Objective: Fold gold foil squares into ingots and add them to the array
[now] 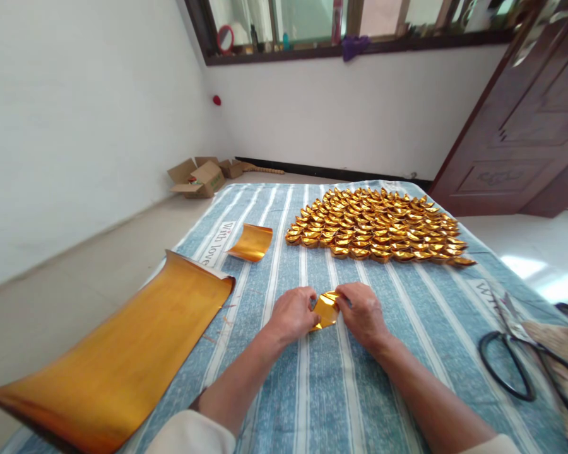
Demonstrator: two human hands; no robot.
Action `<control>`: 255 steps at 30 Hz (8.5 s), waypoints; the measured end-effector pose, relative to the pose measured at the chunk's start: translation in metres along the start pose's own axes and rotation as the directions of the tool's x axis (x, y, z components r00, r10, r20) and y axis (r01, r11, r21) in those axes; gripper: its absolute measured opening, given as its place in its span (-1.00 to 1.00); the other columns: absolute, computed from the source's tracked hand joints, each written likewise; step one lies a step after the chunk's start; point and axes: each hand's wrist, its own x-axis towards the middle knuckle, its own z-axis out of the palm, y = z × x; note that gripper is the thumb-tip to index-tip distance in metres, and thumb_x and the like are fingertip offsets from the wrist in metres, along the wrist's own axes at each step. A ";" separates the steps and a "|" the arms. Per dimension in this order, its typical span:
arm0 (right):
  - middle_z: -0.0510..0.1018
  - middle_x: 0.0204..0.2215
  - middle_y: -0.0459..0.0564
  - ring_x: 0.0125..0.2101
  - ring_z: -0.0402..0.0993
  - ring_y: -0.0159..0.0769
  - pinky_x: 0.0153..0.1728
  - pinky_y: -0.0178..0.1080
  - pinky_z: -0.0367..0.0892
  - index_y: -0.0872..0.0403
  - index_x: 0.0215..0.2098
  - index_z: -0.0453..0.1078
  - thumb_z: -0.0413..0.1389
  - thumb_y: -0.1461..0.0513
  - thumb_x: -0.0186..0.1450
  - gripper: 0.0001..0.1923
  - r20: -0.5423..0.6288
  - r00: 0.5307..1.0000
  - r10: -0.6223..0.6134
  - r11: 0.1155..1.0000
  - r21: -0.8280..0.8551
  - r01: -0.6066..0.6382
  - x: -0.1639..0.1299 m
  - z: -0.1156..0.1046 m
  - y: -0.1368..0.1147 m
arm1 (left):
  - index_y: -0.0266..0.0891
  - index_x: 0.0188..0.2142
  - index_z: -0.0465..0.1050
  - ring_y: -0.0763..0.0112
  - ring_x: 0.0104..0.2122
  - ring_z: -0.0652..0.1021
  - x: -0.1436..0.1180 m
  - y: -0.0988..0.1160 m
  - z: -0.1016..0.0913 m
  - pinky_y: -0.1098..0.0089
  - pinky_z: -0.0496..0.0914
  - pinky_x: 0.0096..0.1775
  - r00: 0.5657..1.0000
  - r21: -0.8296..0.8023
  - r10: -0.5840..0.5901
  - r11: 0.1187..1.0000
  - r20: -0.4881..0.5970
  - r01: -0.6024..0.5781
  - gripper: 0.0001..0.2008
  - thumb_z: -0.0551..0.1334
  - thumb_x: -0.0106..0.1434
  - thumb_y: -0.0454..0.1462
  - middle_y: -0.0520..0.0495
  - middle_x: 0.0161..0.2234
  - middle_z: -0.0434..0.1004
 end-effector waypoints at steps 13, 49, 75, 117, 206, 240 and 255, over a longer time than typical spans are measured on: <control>0.47 -0.34 0.04 -0.21 0.31 -0.13 -0.18 -0.14 0.20 0.04 -0.28 0.43 0.05 0.30 0.25 -0.86 0.049 0.998 -0.050 0.982 -0.180 0.058 0.008 -0.006 -0.001 | -0.21 -0.39 0.49 0.35 -0.36 0.49 0.001 0.004 -0.002 0.46 0.25 -0.39 0.998 0.068 0.052 0.996 -0.035 -0.050 -0.84 0.29 -0.05 -0.36 0.02 -0.40 0.47; 0.50 -0.55 -0.16 -0.46 0.39 -0.39 -0.38 -0.33 0.25 0.06 -0.49 0.45 0.16 0.32 0.12 -0.94 0.448 0.892 0.063 0.862 0.427 -0.275 0.006 -0.058 -0.002 | -0.26 -0.42 0.40 0.36 -0.46 0.38 -0.036 -0.014 0.032 0.39 0.27 -0.41 0.735 0.420 0.591 0.790 -0.333 -0.446 -0.81 0.10 0.31 -0.37 -0.01 -0.50 0.35; 0.40 -0.56 -0.09 -0.43 0.28 -0.31 -0.36 -0.26 0.14 0.09 -0.56 0.33 0.18 0.29 0.20 -0.81 0.216 0.971 -0.100 0.995 0.036 0.095 -0.001 -0.031 -0.003 | -0.24 -0.43 0.35 0.36 -0.48 0.42 -0.036 -0.005 0.042 0.38 0.27 -0.40 0.848 0.285 0.368 0.920 -0.382 -0.271 -0.76 0.06 0.37 -0.28 -0.01 -0.49 0.40; 0.37 -0.52 -0.02 -0.38 0.26 -0.27 -0.30 -0.21 0.15 0.07 -0.52 0.32 -0.05 0.31 0.33 -0.73 0.186 0.968 -0.170 0.971 -0.138 0.197 -0.010 -0.031 -0.017 | -0.45 -0.14 0.43 0.16 0.01 0.47 -0.059 0.003 0.060 0.14 0.40 0.07 0.630 0.339 0.672 0.741 -0.389 -0.580 -0.79 0.07 0.29 -0.45 -0.29 -0.08 0.50; 0.41 -0.46 -0.02 -0.39 0.25 -0.24 -0.31 -0.20 0.15 0.08 -0.44 0.34 -0.07 0.39 0.31 -0.77 0.248 0.947 -0.206 0.940 -0.218 0.262 -0.017 -0.054 -0.032 | -0.49 -0.11 0.46 0.13 -0.12 0.54 -0.055 0.006 0.064 0.18 0.50 -0.12 0.667 0.508 0.631 0.755 -0.395 -0.414 -0.68 -0.03 0.34 -0.40 -0.31 -0.10 0.53; 0.42 -0.40 0.02 -0.32 0.31 -0.18 -0.28 -0.16 0.23 0.10 -0.32 0.37 0.02 0.43 0.23 -0.85 0.364 0.909 -0.201 0.887 -0.326 0.326 -0.026 -0.043 -0.036 | -0.50 0.02 0.34 0.14 -0.04 0.49 -0.056 0.006 0.066 0.16 0.47 -0.07 0.731 0.423 0.586 0.795 -0.350 -0.435 -0.66 -0.05 0.34 -0.41 -0.34 -0.02 0.48; 0.38 -0.45 -0.02 -0.36 0.28 -0.22 -0.35 -0.20 0.22 0.08 -0.42 0.34 0.06 0.43 0.23 -0.85 0.340 0.921 -0.191 0.897 -0.322 0.305 -0.024 -0.038 -0.036 | -0.45 0.02 0.36 0.10 0.03 0.43 -0.057 0.006 0.053 0.07 0.44 -0.01 0.755 0.296 0.555 0.829 -0.348 -0.474 -0.67 0.04 0.31 -0.37 -0.29 0.03 0.45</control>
